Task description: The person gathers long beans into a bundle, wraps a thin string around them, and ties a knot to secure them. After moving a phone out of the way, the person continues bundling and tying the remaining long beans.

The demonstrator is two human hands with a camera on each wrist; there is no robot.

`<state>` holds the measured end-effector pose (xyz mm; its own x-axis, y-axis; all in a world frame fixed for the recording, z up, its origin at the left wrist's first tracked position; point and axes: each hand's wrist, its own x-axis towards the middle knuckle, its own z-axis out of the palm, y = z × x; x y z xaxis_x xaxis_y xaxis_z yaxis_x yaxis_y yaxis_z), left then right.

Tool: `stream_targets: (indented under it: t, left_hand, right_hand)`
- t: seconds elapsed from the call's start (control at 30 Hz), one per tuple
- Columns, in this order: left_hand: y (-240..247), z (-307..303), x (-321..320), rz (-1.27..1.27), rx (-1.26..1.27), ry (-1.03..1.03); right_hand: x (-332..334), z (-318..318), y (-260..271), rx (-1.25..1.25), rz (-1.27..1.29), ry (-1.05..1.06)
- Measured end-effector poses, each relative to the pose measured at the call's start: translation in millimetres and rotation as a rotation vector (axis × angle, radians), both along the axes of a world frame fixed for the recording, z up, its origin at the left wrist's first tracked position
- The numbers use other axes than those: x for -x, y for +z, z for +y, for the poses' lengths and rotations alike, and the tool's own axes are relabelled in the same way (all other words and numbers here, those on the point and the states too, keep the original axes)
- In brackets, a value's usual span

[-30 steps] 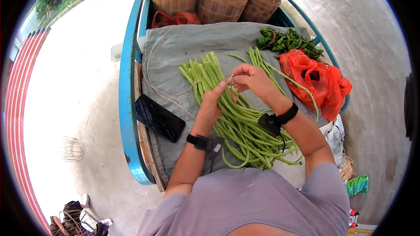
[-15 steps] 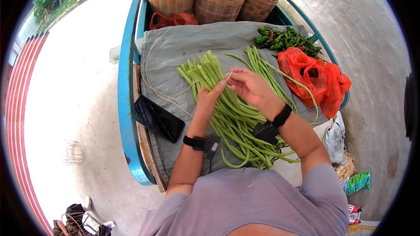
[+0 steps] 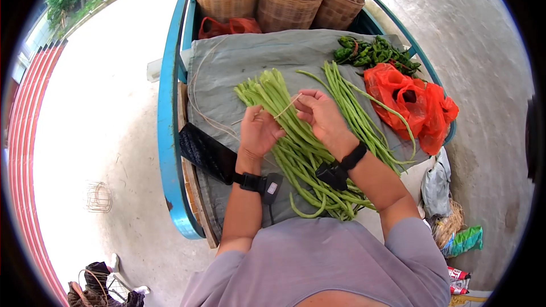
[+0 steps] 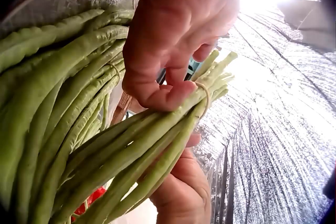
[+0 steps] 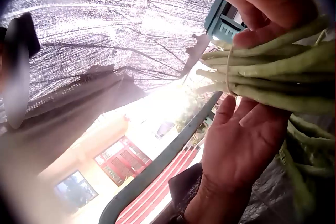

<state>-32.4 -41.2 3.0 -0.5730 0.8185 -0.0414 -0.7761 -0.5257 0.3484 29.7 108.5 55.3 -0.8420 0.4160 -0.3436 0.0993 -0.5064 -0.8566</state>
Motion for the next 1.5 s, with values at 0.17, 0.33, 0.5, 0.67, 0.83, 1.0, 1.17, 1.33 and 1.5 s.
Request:
stream_targets:
  t: [0.17, 0.33, 0.5, 0.67, 0.83, 1.0, 1.17, 1.33, 1.5]
  left_hand:
    - [-44.2, 12.8, 14.1, 0.028, 0.098, 0.002]
    - [-38.6, 9.2, 18.0, 0.030, 0.172, -0.059]
    - [-41.1, 6.0, 22.6, 0.076, 0.155, -0.119]
    - [-17.8, -2.1, 17.8, 0.023, 0.111, -0.162]
    - [-20.7, 3.6, 16.6, 0.161, 0.167, -0.004]
    - [-17.8, 11.1, 7.4, 0.292, 0.232, 0.149]
    - [-37.7, 11.9, 9.9, 0.324, 0.307, 0.228]
    - [-43.9, 15.4, 14.7, 0.979, 0.742, 0.772]
    - [-41.2, 19.4, 10.2, 1.036, 0.858, 0.750]
  right_hand:
    - [2.9, -9.3, -0.7, -0.108, -0.058, 0.013]
    - [6.9, -13.4, -2.9, -0.222, -0.101, 0.028]
    - [8.9, -20.3, 4.9, -0.406, -0.110, 0.093]
    - [11.3, -25.0, 2.0, -0.511, -0.095, 0.172]
    - [10.8, -24.2, 3.1, -0.489, -0.085, 0.127]
    - [8.4, -14.5, -3.2, -0.674, -0.048, 0.134]
    - [-2.3, -7.7, -6.6, -1.251, -0.106, 0.066]
    - [-15.1, -5.1, 7.6, -1.294, -0.102, 0.073]
    - [-16.7, -3.7, 16.9, -1.377, -0.103, 0.003]
